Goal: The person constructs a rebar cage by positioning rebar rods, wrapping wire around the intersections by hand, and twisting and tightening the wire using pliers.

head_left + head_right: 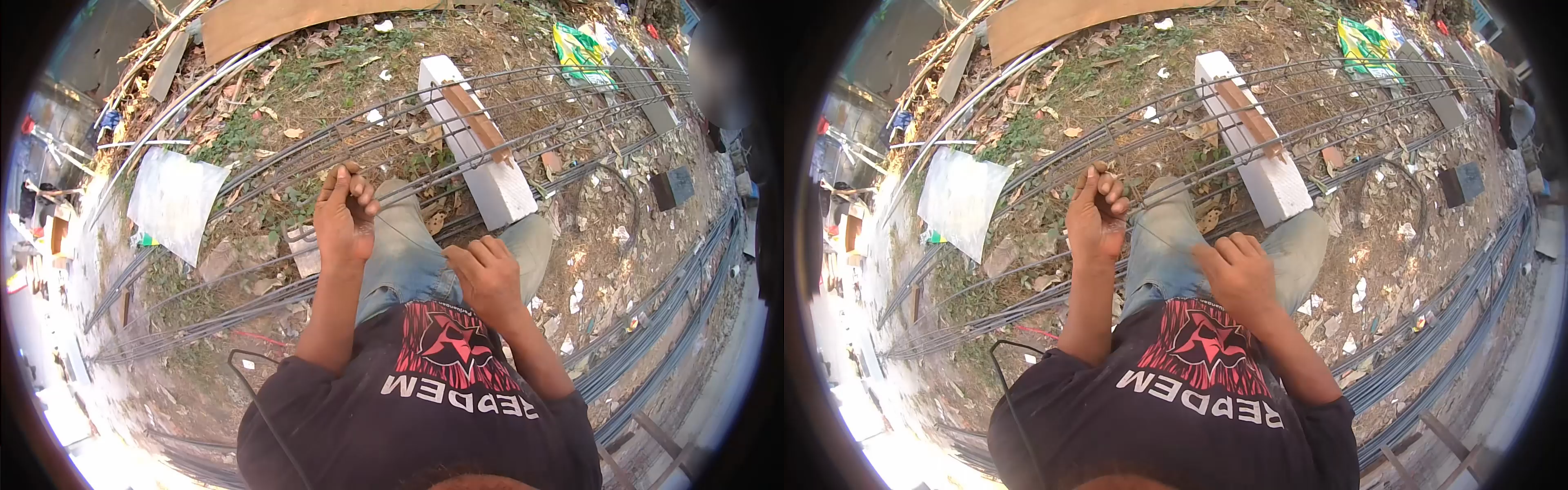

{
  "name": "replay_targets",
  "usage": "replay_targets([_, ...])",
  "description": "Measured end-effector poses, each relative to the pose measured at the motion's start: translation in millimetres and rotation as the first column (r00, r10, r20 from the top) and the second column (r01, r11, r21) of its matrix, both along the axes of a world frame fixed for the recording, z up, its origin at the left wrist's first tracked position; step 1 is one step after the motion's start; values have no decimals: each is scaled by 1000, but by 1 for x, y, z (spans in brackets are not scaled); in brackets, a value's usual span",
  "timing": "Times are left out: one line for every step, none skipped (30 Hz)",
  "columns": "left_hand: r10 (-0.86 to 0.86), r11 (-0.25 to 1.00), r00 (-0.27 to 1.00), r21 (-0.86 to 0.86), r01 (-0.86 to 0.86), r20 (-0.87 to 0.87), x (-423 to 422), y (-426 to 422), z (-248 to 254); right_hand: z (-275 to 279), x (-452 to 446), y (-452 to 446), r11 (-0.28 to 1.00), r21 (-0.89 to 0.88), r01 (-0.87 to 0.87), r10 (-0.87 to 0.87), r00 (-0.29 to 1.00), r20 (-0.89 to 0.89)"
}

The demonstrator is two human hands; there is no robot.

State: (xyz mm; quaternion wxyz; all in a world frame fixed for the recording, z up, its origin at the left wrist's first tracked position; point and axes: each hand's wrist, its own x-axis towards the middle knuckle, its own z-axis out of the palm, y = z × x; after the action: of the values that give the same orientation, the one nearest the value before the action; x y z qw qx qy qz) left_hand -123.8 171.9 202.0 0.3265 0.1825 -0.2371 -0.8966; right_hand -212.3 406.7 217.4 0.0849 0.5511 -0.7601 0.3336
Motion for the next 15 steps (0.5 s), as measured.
replay_targets([22, 999, 1000, 36, -22, -13, -1, -5, 3, 7, -7, 3, 995, -34, 90, -90, 996, 22])
replay_targets([35, 997, 999, 74, -37, 30, -2, -4, 12, 15, -17, 6, 981, -66, 181, -178, 983, 47])
replay_targets([18, 999, 1000, 34, -18, 7, -4, 3, 21, 20, -27, 8, 958, -94, 272, -266, 961, 77])
replay_targets([-2, 1000, 1000, -3, 2, -15, -7, 12, 29, 9, -39, 6, 942, -69, 329, -316, 937, 150])
replay_targets([-21, 999, 999, -41, 20, -39, -10, 19, 34, -4, -38, 4, 967, 64, 245, -253, 936, 243])
replay_targets([58, 984, 998, -166, -63, -31, -18, 16, 38, -16, -31, -2, 972, 184, 144, -200, 918, 341])
replay_targets([100, 969, 995, -226, -97, 2, -25, 8, 36, -23, -24, -7, 957, 287, 24, -154, 885, 440])
replay_targets([150, 949, 988, -285, -135, 30, -32, -2, 29, -6, -12, -9, 958, 261, -117, -37, 853, 521])
replay_targets([205, 923, 977, -342, -174, 58, -38, -13, 21, 25, 2, -7, 939, 225, -259, 77, 799, 597])
replay_targets([240, 938, 965, -280, -203, 105, -40, -23, 12, 48, 10, -5, 902, 180, -393, 181, 722, 668])
replay_targets([228, 951, 968, -239, -198, 104, -36, -23, 14, 58, 1, -2, 907, 130, -399, 228, 729, 645])
replay_targets([208, 963, 972, -199, -184, 106, -31, -21, 16, 67, -17, 5, 913, 78, -399, 269, 736, 621])
replay_targets([181, 974, 978, -157, -164, 107, -28, -21, 19, 72, -36, 13, 918, 27, -395, 302, 744, 595])
replay_targets([223, 959, 973, -191, -208, 61, -26, -24, 25, 69, -42, 19, 914, 76, -398, 247, 696, 675])
replay_targets([210, 961, 977, -191, -199, 36, -22, -32, 28, 66, -48, 25, 908, 125, -400, 181, 644, 743])
